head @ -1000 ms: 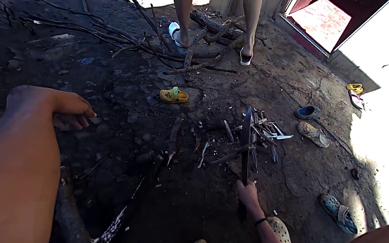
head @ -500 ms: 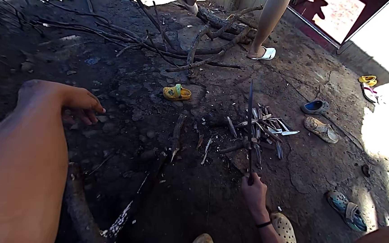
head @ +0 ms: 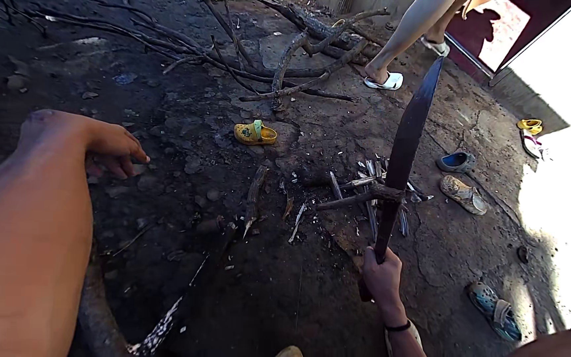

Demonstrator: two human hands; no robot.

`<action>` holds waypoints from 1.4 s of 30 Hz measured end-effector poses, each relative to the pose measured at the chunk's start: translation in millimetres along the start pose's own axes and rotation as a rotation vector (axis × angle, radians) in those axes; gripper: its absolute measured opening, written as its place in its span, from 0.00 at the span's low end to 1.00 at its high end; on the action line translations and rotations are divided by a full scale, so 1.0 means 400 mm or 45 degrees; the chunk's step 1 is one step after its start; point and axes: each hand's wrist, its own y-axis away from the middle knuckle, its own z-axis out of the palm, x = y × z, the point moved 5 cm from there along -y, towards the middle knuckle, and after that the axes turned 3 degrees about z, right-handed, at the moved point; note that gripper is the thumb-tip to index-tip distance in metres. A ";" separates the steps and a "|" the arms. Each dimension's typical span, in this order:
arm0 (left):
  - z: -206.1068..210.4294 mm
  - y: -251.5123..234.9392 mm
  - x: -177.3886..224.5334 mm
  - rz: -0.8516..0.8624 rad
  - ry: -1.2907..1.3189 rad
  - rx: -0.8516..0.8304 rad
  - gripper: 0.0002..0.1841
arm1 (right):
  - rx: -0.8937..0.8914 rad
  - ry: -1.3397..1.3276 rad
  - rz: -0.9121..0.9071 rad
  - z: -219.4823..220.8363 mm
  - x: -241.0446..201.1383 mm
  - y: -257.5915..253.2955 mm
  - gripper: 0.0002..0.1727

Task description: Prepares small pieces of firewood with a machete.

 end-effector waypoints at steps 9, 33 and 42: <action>0.006 0.087 0.038 0.079 0.085 0.031 0.19 | -0.564 -0.809 0.614 0.092 0.022 0.087 0.20; -0.068 0.016 -0.042 0.085 0.131 0.019 0.16 | -0.534 -0.589 0.802 0.090 0.081 0.060 0.18; -0.023 0.044 -0.047 -0.065 0.084 0.025 0.18 | -0.713 -0.072 0.690 0.113 0.108 0.039 0.15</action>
